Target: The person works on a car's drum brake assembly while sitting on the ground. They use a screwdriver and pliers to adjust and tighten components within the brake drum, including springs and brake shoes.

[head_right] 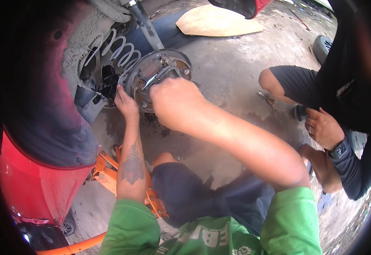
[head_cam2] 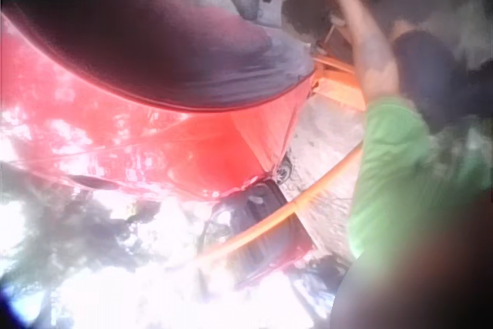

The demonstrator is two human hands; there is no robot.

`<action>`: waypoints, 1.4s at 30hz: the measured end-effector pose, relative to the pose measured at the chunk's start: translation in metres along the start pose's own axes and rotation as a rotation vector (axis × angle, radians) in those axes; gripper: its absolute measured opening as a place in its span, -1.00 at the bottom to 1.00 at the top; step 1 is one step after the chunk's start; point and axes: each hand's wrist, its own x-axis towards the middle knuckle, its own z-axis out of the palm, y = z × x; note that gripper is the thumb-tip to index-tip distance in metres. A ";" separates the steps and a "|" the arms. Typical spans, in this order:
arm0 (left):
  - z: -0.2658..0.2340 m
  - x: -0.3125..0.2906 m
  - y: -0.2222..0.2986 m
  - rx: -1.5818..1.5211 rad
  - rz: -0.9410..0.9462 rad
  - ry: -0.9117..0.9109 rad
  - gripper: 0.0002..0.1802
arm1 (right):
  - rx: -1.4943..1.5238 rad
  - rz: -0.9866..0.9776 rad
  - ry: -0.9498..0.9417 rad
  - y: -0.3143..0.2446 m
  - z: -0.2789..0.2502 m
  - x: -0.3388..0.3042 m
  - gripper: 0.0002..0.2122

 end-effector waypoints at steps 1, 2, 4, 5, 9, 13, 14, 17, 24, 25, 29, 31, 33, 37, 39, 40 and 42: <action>0.000 0.000 0.001 0.020 0.005 0.007 -0.46 | -0.030 -0.021 -0.035 -0.007 -0.002 -0.001 -0.72; 0.001 0.000 0.001 0.036 0.012 0.018 -0.45 | -0.093 0.020 -0.059 -0.014 -0.003 -0.002 -0.70; 0.001 0.000 0.001 0.032 -0.015 -0.015 -0.45 | -0.140 0.042 -0.038 -0.030 0.001 -0.006 -0.66; 0.000 0.000 0.001 0.029 -0.032 -0.024 -0.45 | -0.228 0.054 -0.068 -0.039 0.007 -0.008 -0.65; -0.001 0.000 0.001 0.026 0.017 -0.059 -0.47 | -0.322 0.077 0.050 -0.054 0.019 -0.012 -0.59; -0.002 0.000 0.005 0.028 -0.058 -0.090 -0.48 | -0.163 -0.014 0.004 -0.007 0.009 -0.003 -0.71; -0.002 0.000 0.006 0.021 -0.033 -0.083 -0.48 | -0.097 -0.120 0.037 0.008 0.006 0.000 -0.83; 0.000 0.002 0.007 -0.003 0.047 -0.031 -0.48 | 0.104 -0.081 0.020 0.038 0.010 0.006 -0.75; -0.003 0.002 -0.008 0.050 0.117 -0.015 -0.45 | 0.262 -0.307 0.193 0.055 0.028 0.002 -0.67; -0.004 0.002 -0.009 0.042 0.089 0.000 -0.45 | 0.260 -0.274 0.179 0.053 0.032 0.000 -0.66; -0.007 0.004 -0.003 0.198 0.026 -0.005 -0.41 | 0.266 -0.237 0.355 0.046 0.048 -0.006 -0.85; -0.007 0.005 0.000 0.122 -0.067 -0.001 -0.39 | 0.254 -0.267 0.435 0.046 0.052 -0.005 -0.92; -0.005 0.004 0.002 0.165 -0.050 0.037 -0.39 | 0.293 -0.257 0.412 0.050 0.051 -0.003 -0.92; -0.004 0.002 -0.003 0.197 0.023 0.086 -0.40 | 0.259 -0.274 0.416 0.058 0.039 0.004 -0.92; -0.007 0.003 -0.008 0.242 0.067 0.070 -0.40 | 0.349 -0.216 0.384 0.054 0.036 0.004 -0.91; -0.009 0.003 -0.011 0.255 0.083 0.063 -0.40 | 0.392 -0.126 0.307 0.050 0.035 0.004 -0.90; -0.014 0.004 -0.016 0.306 0.154 0.038 -0.40 | 0.413 -0.055 0.314 0.035 0.033 0.000 -0.90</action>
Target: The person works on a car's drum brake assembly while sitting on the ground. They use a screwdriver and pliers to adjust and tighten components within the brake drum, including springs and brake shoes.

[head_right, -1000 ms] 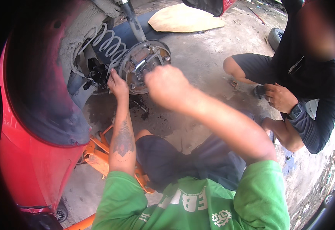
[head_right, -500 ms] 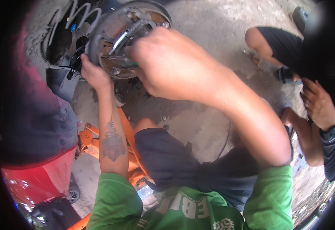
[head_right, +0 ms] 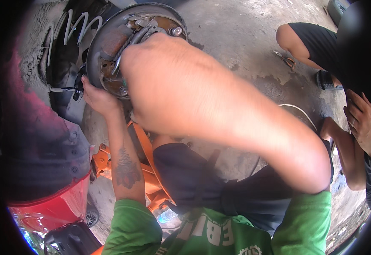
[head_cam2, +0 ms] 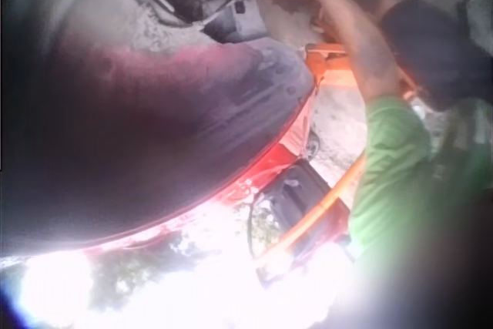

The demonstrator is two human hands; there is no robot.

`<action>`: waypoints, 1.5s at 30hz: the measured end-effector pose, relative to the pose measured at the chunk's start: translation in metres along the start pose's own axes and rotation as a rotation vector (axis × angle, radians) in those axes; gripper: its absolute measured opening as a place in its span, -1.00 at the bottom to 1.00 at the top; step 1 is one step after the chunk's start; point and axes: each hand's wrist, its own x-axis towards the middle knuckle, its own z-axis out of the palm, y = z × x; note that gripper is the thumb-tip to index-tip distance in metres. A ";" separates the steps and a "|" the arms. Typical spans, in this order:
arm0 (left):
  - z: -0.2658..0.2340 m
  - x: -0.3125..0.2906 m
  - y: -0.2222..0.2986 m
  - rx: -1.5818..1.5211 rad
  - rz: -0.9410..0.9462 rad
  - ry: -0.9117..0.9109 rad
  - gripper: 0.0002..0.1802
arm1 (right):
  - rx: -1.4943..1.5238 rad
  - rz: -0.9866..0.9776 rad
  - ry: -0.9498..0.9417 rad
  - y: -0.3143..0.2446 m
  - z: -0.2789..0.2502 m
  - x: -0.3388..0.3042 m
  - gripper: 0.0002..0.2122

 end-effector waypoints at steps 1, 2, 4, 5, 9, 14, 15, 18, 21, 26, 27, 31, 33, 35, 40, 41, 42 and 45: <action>-0.001 0.000 -0.002 0.026 0.060 -0.019 -0.40 | -0.002 0.074 -0.013 -0.008 0.001 -0.002 -0.88; -0.002 0.000 -0.003 0.054 0.077 -0.028 -0.41 | 0.009 0.102 -0.029 -0.015 0.002 -0.003 -0.89; -0.001 -0.001 -0.003 0.108 0.112 -0.043 -0.43 | 0.021 0.117 -0.031 -0.027 0.003 -0.003 -0.89; 0.000 -0.002 -0.001 0.092 0.092 -0.041 -0.43 | -0.030 0.095 -0.011 -0.032 0.004 -0.003 -0.89; 0.005 -0.004 0.014 -0.160 -0.254 0.027 -0.44 | -0.230 0.085 -0.090 -0.054 0.007 -0.004 -0.89; 0.005 -0.001 0.029 -0.283 -0.284 -0.043 -0.44 | -0.293 -0.025 -0.133 -0.034 -0.005 0.007 -0.83; 0.004 0.000 0.030 -0.296 -0.288 -0.052 -0.44 | -0.211 -0.058 -0.120 -0.023 -0.009 0.010 -0.83; 0.004 0.000 0.027 -0.258 -0.285 -0.097 -0.44 | 0.012 0.021 -0.166 0.002 -0.013 0.017 -0.83; 0.004 -0.001 0.022 -0.207 -0.247 -0.106 -0.43 | 0.084 0.184 -0.179 -0.001 -0.009 0.021 -0.81; 0.002 0.000 0.028 -0.206 -0.180 -0.111 -0.44 | -0.226 0.082 -0.114 -0.054 -0.003 0.020 -0.88; 0.002 0.001 0.030 -0.237 -0.200 -0.115 -0.45 | -0.265 0.141 -0.177 -0.061 -0.002 0.015 -0.89; 0.003 -0.003 0.030 -0.273 -0.313 -0.078 -0.46 | -0.447 0.073 -0.180 -0.084 0.011 0.006 -0.86; 0.005 -0.004 0.022 -0.283 -0.207 -0.105 -0.47 | -0.481 0.059 -0.149 -0.084 0.017 0.002 -0.83; 0.007 -0.001 0.012 -0.378 -0.113 -0.131 -0.48 | -0.511 0.084 -0.187 -0.079 0.017 -0.001 -0.80; -0.006 -0.010 0.039 -0.250 -0.151 -0.172 -0.54 | -0.505 0.124 -0.218 -0.074 0.012 -0.004 -0.86; -0.015 -0.016 0.055 -0.122 -0.183 -0.182 -0.55 | -0.497 0.131 -0.197 -0.074 0.011 -0.003 -0.86; -0.021 -0.032 0.073 -0.126 -0.022 -0.037 -0.58 | -0.497 0.117 -0.181 -0.073 0.011 -0.001 -0.87; -0.037 -0.100 0.127 -0.605 -0.021 -0.219 -0.63 | -0.470 0.095 -0.122 -0.066 0.011 0.002 -0.89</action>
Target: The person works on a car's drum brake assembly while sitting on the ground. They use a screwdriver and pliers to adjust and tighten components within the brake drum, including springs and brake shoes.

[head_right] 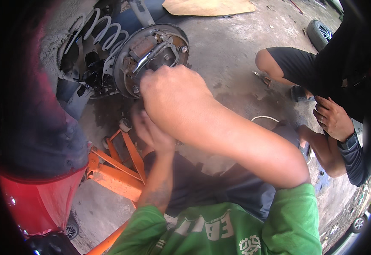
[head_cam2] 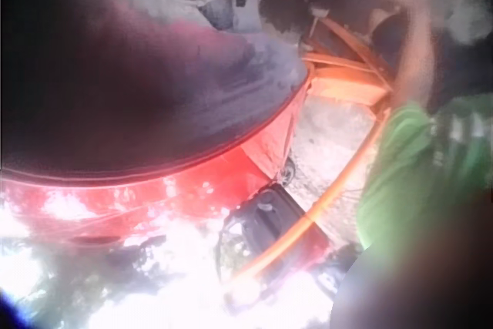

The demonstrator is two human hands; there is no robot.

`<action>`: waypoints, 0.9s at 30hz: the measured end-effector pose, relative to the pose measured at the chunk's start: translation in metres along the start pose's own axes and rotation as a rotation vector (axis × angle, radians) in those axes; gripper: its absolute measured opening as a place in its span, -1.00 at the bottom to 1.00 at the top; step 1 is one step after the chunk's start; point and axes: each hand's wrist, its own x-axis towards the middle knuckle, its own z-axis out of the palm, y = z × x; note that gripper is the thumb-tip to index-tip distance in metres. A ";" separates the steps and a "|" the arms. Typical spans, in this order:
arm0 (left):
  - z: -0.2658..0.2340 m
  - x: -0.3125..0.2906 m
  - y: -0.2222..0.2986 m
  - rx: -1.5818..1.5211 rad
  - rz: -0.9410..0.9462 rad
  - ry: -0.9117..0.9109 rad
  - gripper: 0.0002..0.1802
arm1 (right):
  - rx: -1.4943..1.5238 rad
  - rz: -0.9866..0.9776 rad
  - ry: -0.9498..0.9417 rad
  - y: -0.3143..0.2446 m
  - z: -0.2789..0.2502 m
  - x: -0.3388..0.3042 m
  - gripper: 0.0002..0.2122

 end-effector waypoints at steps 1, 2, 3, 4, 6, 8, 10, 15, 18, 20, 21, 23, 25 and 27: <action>0.001 -0.007 0.002 -0.019 -0.087 -0.065 -0.66 | 0.024 -0.009 0.018 0.004 0.001 0.001 -0.89; -0.002 -0.013 0.002 -0.049 -0.113 -0.170 -0.70 | 0.047 0.018 -0.025 0.006 0.002 -0.001 -0.89; -0.004 -0.019 -0.003 -0.094 -0.144 -0.274 -0.73 | 0.093 -0.036 0.038 0.011 0.002 -0.002 -0.88; -0.005 -0.023 -0.014 -0.201 -0.160 -0.367 -0.73 | 0.133 -0.036 0.036 0.016 0.001 -0.002 -0.84; -0.003 -0.039 -0.044 -0.231 -0.326 -0.455 -0.73 | 0.087 -0.119 0.014 0.023 -0.001 0.000 -0.86; 0.012 -0.074 -0.083 0.037 -0.609 -0.650 -0.74 | 0.163 -0.089 -0.127 0.026 -0.007 0.002 -0.87; 0.029 -0.128 -0.123 0.232 -0.762 -0.847 -0.75 | 0.178 -0.135 -0.212 0.027 -0.012 0.007 -0.87; 0.056 -0.271 -0.210 0.648 -0.997 -1.105 -0.76 | 0.093 -0.223 -0.333 0.035 -0.018 0.005 -0.84; 0.073 -0.321 -0.242 0.781 -1.077 -1.111 -0.77 | -0.009 -0.190 -0.103 0.031 -0.007 0.007 -0.86; 0.086 -0.339 -0.258 0.803 -1.134 -1.061 -0.77 | 0.009 -0.213 -0.046 0.029 -0.006 0.004 -0.81; 0.093 -0.346 -0.264 0.827 -1.166 -1.040 -0.78 | 0.030 -0.217 -0.055 0.028 -0.005 0.004 -0.76; 0.105 -0.355 -0.275 0.829 -1.226 -0.975 -0.78 | 0.059 -0.126 -0.112 0.026 -0.004 0.005 -0.66; 0.113 -0.363 -0.283 0.813 -1.287 -0.920 -0.79 | -0.034 -0.164 -0.112 0.025 -0.002 0.004 -0.60; 0.116 -0.368 -0.289 0.788 -1.342 -0.879 -0.79 | -0.022 -0.083 -0.154 0.025 -0.001 0.002 -0.60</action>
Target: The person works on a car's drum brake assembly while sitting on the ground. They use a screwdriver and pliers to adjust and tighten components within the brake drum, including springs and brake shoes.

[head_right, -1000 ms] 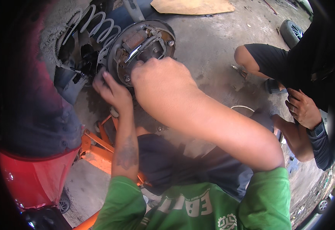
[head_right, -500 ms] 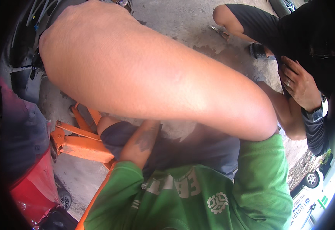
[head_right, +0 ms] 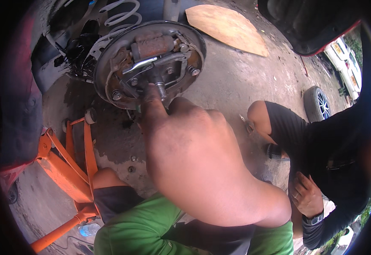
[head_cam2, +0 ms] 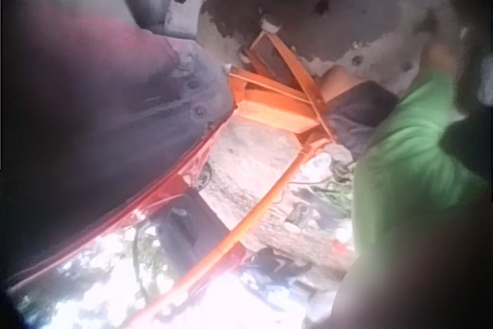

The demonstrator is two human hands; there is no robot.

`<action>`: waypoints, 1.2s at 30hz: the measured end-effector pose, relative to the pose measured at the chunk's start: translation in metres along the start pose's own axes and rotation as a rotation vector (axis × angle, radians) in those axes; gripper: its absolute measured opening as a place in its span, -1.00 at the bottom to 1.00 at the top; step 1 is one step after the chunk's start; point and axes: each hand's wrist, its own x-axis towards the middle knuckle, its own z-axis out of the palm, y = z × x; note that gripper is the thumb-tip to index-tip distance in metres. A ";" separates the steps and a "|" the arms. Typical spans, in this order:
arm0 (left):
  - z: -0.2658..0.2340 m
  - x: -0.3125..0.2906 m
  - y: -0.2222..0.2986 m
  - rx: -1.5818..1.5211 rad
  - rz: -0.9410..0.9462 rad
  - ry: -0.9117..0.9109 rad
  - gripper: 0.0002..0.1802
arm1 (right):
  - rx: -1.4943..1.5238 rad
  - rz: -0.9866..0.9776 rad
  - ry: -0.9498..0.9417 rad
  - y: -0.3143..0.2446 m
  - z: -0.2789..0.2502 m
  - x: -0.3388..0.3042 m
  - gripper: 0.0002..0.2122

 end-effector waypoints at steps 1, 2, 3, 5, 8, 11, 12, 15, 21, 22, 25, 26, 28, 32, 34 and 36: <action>0.001 0.002 -0.001 -0.035 -0.007 0.001 -0.79 | 0.007 0.002 -0.010 0.000 0.001 0.000 -0.59; 0.002 0.003 -0.002 -0.070 -0.013 0.003 -0.79 | 0.007 -0.003 0.003 0.000 0.001 -0.001 -0.60; 0.002 0.003 -0.004 -0.109 -0.023 0.000 -0.79 | 0.027 0.002 0.004 0.000 0.001 -0.001 -0.60; -0.001 0.001 -0.008 -0.218 -0.028 -0.002 -0.80 | 0.018 0.007 0.007 0.000 0.000 -0.002 -0.62; -0.013 -0.010 -0.017 -0.444 -0.030 -0.020 -0.80 | 0.001 0.021 0.014 0.001 0.000 -0.002 -0.64; -0.032 -0.034 -0.032 -0.778 -0.007 -0.064 -0.80 | 0.106 0.036 0.036 0.002 -0.001 0.000 -0.67; -0.041 -0.043 -0.038 -0.884 0.006 -0.084 -0.80 | 0.133 0.017 0.053 0.002 -0.002 0.001 -0.67; -0.071 -0.078 -0.056 -1.040 0.085 -0.123 -0.80 | 0.215 -0.012 0.054 0.006 -0.004 0.004 -0.70; -0.152 -0.146 -0.061 -0.693 0.404 -0.141 -0.73 | 0.204 -0.078 0.075 0.011 -0.007 0.007 -0.81; -0.166 -0.160 -0.059 -0.644 0.443 -0.233 -0.72 | 0.183 -0.094 0.079 0.010 -0.007 0.007 -0.81; -0.194 -0.206 -0.048 -0.756 0.492 -0.485 -0.68 | 0.157 -0.085 0.070 0.007 -0.006 0.006 -0.79; -0.199 -0.223 -0.045 -0.815 0.468 -0.558 -0.68 | 0.147 -0.079 0.072 0.006 -0.005 0.006 -0.78; -0.199 -0.253 -0.044 -0.941 0.449 -0.630 -0.66 | 0.172 -0.022 0.074 0.003 -0.005 0.004 -0.79; -0.192 -0.287 -0.066 -1.093 0.228 -0.838 -0.67 | 0.196 0.038 0.061 0.000 -0.004 0.004 -0.75; -0.188 -0.290 -0.076 -1.226 0.100 -0.910 -0.65 | 0.175 -0.011 0.089 0.001 -0.004 0.005 -0.77; -0.186 -0.293 -0.080 -1.304 -0.004 -0.978 -0.65 | 0.169 -0.021 0.095 0.002 -0.003 0.005 -0.78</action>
